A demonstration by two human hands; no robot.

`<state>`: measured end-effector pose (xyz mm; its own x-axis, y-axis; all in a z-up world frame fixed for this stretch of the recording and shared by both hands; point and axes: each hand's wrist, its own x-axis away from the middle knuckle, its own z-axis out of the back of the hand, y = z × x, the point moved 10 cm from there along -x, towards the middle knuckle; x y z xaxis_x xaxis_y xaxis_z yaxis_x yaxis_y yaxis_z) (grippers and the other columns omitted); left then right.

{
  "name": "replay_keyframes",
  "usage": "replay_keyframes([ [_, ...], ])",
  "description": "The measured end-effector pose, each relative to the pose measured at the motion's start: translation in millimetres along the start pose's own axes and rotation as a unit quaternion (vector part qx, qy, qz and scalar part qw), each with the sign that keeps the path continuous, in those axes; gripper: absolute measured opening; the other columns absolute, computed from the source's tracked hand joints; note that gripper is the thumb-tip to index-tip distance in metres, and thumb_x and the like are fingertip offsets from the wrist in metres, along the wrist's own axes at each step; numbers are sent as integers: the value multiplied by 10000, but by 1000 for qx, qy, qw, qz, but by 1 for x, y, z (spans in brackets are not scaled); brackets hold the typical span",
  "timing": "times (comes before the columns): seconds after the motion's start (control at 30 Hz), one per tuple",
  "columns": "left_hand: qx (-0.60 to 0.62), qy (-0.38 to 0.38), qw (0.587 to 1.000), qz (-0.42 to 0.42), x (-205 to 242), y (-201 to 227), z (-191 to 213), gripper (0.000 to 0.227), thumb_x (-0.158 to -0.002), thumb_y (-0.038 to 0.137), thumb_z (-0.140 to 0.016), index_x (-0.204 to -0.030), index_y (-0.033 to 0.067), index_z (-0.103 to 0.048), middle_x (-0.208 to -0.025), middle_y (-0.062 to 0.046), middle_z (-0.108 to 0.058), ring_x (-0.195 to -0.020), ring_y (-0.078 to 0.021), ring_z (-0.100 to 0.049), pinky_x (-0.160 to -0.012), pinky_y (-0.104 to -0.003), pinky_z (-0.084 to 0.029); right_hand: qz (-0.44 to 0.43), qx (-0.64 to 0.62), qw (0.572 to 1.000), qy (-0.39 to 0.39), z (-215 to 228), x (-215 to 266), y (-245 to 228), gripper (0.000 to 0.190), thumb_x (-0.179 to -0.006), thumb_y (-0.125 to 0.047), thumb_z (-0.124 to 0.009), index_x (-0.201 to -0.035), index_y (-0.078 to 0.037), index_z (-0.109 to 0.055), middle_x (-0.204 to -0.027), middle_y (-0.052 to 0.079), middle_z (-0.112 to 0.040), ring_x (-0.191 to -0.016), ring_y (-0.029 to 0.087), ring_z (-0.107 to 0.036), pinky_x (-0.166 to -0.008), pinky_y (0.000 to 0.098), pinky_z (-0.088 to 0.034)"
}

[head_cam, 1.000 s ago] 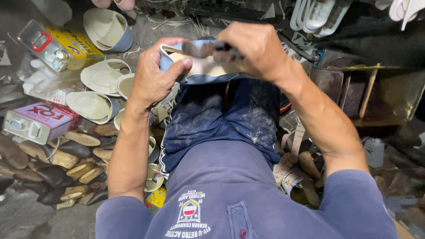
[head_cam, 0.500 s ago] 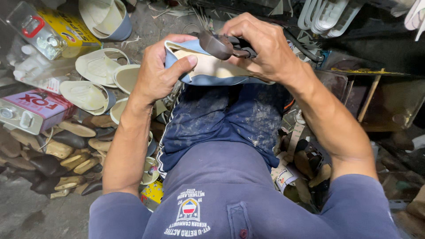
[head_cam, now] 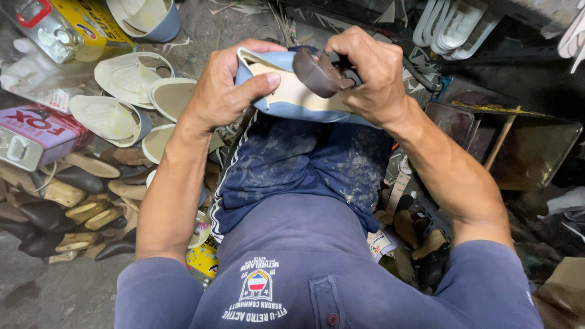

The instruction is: The person sits on the floor and uses a hammer and a curved metal tool to tap and shape the sole of a light blue slip-on shoe. They repeatedly adjust the shoe's position on their lap and use the tools to work on the edges of the sole.

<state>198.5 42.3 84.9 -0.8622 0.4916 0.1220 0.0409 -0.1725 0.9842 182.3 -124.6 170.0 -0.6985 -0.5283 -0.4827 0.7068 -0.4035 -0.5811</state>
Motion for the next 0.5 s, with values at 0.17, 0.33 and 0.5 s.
replay_keyframes([
  [0.17, -7, 3, 1000, 9, 1, 4, -3, 384, -945, 288, -686, -1275, 92, -687, -985, 30, -695, -796, -71, -526, -723, -227, -411, -75, -141, 981, -108, 0, -11, 7, 290, -1057, -138, -720, -1156, 85, -563, -1222, 242, -649, -995, 305, -652, -772, 357, -485],
  [0.33, -13, 1, 1000, 7, 0, 1, -5, 380, -944, 296, -697, -1260, 87, -685, -986, 22, -699, -808, -75, -553, -734, -238, -434, 29, -78, 991, -108, -5, -18, -8, 203, -1089, -106, -673, -1100, 83, -600, -1061, 211, -704, -923, 344, -709, -792, 414, -548],
  [0.5, -8, -2, 1000, -1, 0, 4, -4, 390, -963, 334, -679, -1260, 80, -684, -1007, 16, -702, -802, -77, -546, -712, -239, -425, 123, 91, 986, -70, -9, -13, -29, 120, -1082, 60, -565, -1058, 13, -673, -1032, 146, -704, -821, 264, -729, -674, 349, -566],
])
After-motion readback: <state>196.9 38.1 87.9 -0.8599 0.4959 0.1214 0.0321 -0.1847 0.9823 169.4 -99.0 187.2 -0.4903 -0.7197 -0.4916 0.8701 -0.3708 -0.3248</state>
